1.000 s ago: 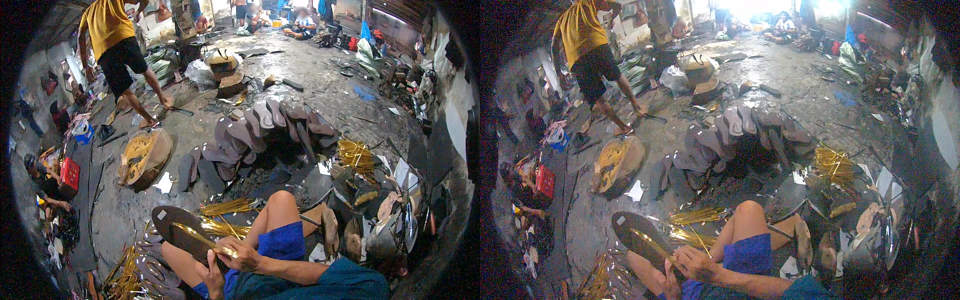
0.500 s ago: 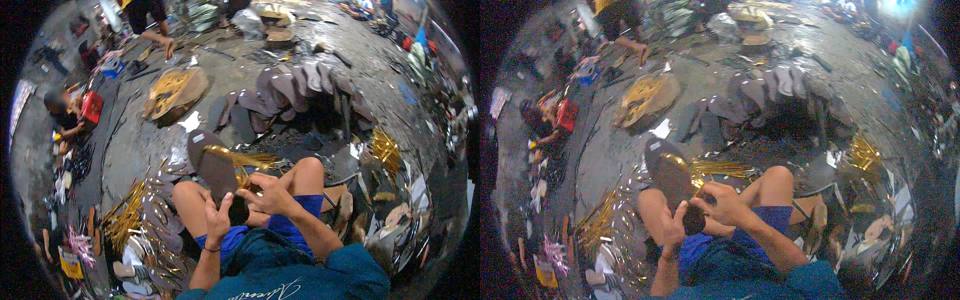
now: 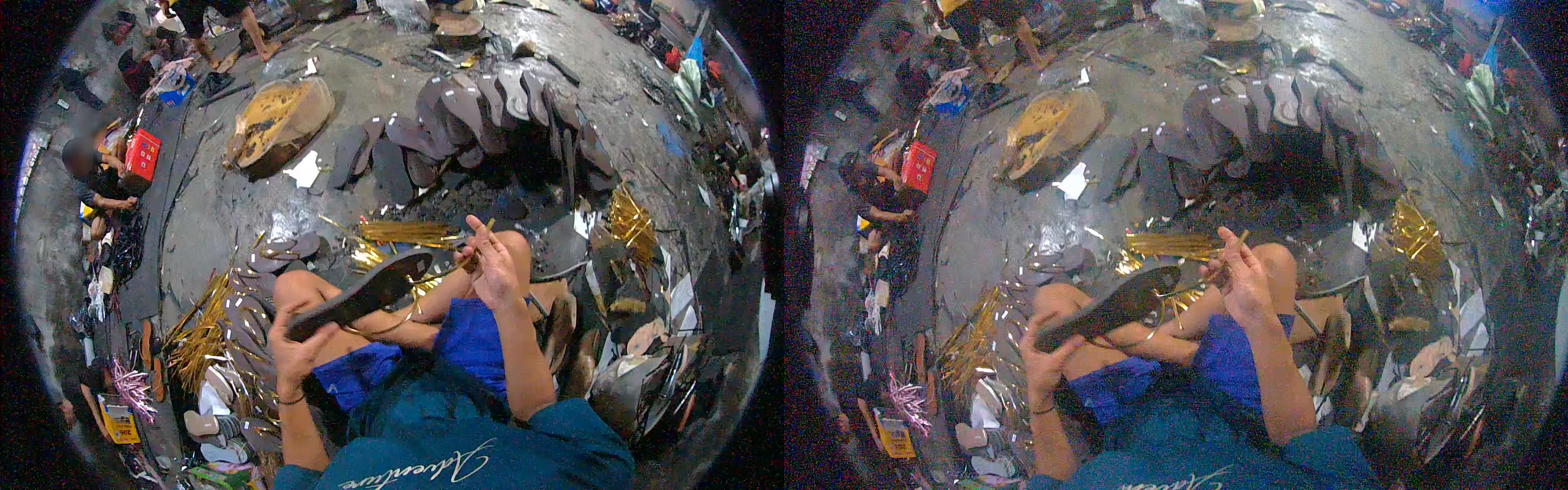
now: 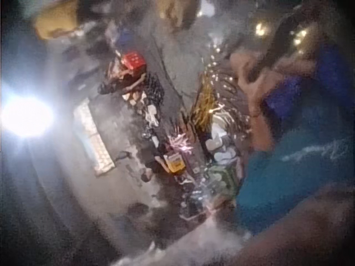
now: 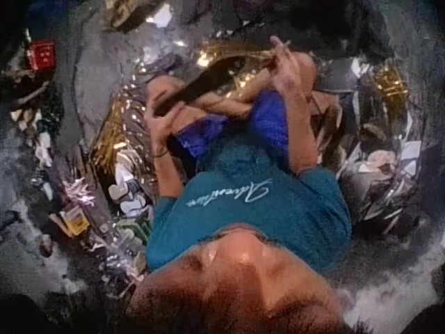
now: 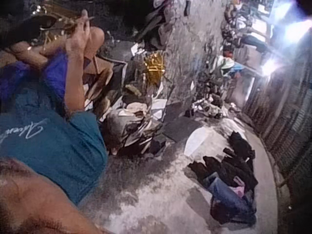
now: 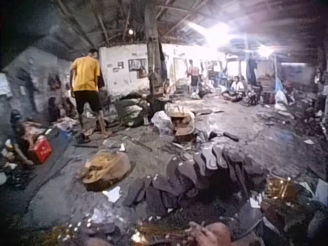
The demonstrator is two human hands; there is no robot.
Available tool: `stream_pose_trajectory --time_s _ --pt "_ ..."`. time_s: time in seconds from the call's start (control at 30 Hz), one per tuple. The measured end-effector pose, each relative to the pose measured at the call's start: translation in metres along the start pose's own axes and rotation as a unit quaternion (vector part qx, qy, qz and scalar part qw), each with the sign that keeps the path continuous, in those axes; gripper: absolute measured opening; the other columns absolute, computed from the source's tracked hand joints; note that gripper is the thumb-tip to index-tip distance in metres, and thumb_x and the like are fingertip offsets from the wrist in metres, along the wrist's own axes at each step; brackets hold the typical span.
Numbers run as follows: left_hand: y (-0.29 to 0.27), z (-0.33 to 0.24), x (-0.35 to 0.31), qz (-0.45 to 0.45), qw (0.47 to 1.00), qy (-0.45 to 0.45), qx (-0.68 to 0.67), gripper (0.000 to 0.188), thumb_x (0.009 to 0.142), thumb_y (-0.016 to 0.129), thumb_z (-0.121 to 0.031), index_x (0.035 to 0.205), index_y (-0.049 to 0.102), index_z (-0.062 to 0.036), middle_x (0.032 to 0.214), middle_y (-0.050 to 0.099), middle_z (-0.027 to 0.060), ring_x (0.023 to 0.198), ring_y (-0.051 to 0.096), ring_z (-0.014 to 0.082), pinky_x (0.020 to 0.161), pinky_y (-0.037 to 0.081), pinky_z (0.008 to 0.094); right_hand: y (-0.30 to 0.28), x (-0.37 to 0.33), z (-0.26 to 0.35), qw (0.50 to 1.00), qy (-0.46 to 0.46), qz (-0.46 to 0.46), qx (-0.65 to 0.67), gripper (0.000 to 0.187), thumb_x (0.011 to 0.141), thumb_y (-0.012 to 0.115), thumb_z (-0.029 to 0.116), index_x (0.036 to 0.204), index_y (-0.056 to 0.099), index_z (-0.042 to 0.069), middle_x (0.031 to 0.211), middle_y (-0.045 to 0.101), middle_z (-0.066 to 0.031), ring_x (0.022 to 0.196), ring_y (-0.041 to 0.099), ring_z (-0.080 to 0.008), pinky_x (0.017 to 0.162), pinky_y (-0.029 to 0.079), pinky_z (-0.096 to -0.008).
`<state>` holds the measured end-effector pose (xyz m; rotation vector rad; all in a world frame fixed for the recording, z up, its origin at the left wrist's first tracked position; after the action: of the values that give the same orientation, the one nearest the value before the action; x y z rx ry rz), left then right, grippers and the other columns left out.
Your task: The person sits on the floor and repeatedly picks up a brown sandal sole and a gold strap, then inserts the strap into the sole. The person continues this repetitive assembly process throughout the clip.
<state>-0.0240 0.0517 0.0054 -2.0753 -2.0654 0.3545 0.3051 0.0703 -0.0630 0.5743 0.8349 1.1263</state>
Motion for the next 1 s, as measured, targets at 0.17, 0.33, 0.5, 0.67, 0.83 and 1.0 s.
stream_pose_trajectory --time_s 0.17,0.33,0.5,0.67,0.83,1.0 --pt "0.036 0.035 -0.017 -0.096 0.99 -0.029 -0.102 0.039 0.08 0.075 -0.008 0.114 0.06 -0.0001 0.105 0.064 0.006 0.092 0.063 0.0177 0.085 0.051 0.031 0.019 -0.047 -0.055 0.837 -0.108 0.131 -0.521 0.018 0.086 0.068 0.015 0.101 0.068 0.006 0.085 0.061 -0.0067 0.084 0.062 -0.0234 0.074 0.05 -0.0351" --pt "0.064 0.016 -0.029 0.19 0.976 -0.106 -0.02 0.031 0.084 0.071 -0.012 0.11 0.062 0.0003 0.101 0.068 0.0086 0.091 0.063 0.0146 0.082 0.051 0.0301 0.049 -0.081 -0.058 0.751 -0.115 0.166 -0.629 0.016 0.083 0.07 0.019 0.093 0.07 0.007 0.084 0.062 -0.012 0.076 0.063 -0.0293 0.068 0.052 -0.0378" --pt "0.064 0.013 -0.026 0.216 0.975 0.013 0.052 0.036 0.084 0.069 -0.012 0.117 0.059 0.0004 0.103 0.067 0.0108 0.096 0.064 0.0189 0.084 0.051 0.0318 0.063 -0.095 -0.056 0.724 -0.178 0.142 -0.651 0.011 0.079 0.072 0.009 0.086 0.065 0.004 0.078 0.059 -0.0128 0.072 0.062 -0.0274 0.063 0.05 -0.0355" --pt "0.066 0.008 -0.025 0.215 0.974 0.042 0.057 0.043 0.085 0.069 -0.011 0.124 0.054 -0.0003 0.113 0.063 0.0131 0.106 0.061 0.0206 0.09 0.049 0.0341 0.056 -0.087 -0.053 0.733 -0.124 0.207 -0.636 0.022 0.081 0.07 0.012 0.1 0.065 0.004 0.09 0.065 -0.0162 0.086 0.066 -0.0324 0.074 0.054 -0.0387" --pt "0.069 0.006 -0.032 0.183 0.982 0.036 0.016 0.04 0.085 0.067 -0.006 0.123 0.055 0.0006 0.113 0.064 0.0097 0.106 0.06 0.0201 0.093 0.048 0.0342 0.041 -0.084 -0.059 0.84 0.005 0.15 -0.521 0.031 0.08 0.075 0.013 0.105 0.06 0.002 0.1 0.068 -0.0147 0.093 0.067 -0.023 0.081 0.052 -0.0337" --pt "0.04 0.016 -0.016 -0.094 0.965 -0.083 -0.232 0.03 0.087 0.062 0.0 0.117 0.057 0.0033 0.115 0.064 0.0092 0.107 0.06 0.0207 0.094 0.047 0.0339 0.055 -0.062 -0.014 0.807 -0.103 0.202 -0.545 0.054 0.078 0.077 0.017 0.12 0.047 0.004 0.126 0.048 -0.0181 0.112 0.054 -0.0279 0.089 0.048 -0.0363"
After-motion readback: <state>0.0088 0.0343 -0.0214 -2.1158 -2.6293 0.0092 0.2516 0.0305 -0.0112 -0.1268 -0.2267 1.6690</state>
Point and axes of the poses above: each hand's wrist, its own x-axis towards the middle knuckle, its own y-axis out of the palm, z = x × y, the point moved 4 cm from there along x, towards the middle knuckle
